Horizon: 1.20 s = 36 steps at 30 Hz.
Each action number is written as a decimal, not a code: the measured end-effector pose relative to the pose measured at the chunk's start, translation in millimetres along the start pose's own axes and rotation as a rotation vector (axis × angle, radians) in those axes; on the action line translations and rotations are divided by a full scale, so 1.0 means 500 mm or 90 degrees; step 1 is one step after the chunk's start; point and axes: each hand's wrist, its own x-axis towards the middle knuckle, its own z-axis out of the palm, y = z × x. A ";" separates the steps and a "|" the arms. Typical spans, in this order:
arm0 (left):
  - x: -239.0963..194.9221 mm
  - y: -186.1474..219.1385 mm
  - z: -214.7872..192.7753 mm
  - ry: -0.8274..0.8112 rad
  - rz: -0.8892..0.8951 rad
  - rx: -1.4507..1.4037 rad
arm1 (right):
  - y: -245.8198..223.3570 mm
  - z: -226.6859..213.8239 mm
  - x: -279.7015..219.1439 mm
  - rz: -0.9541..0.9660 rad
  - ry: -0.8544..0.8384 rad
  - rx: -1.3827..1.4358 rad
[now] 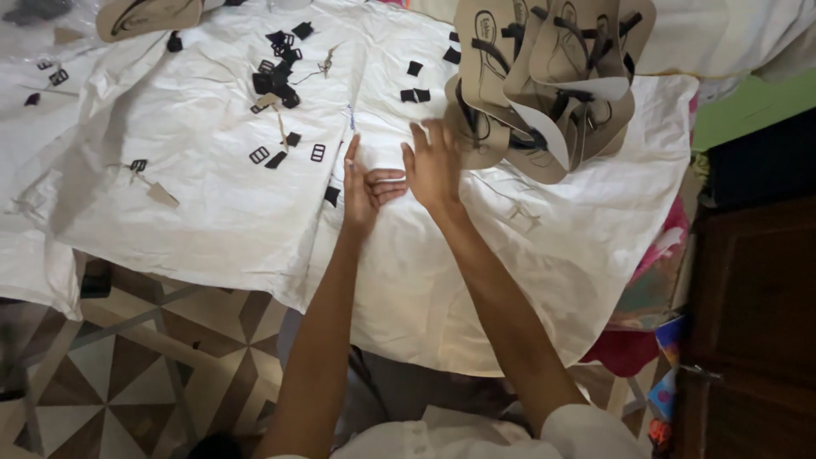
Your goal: The person assembles straps and buckles onto sandal soles.
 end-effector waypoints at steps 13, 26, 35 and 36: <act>0.000 0.000 0.003 0.009 -0.012 0.011 | 0.078 0.067 -0.072 -0.035 0.023 -0.007; 0.020 0.008 0.034 0.073 -0.069 0.096 | 0.080 0.075 -0.072 -0.030 0.049 -0.001; 0.184 0.152 0.043 0.075 -0.052 0.162 | 0.082 0.078 -0.069 0.003 0.000 -0.016; 0.214 0.168 0.033 0.094 -0.016 0.172 | 0.080 0.077 -0.067 0.000 -0.005 -0.024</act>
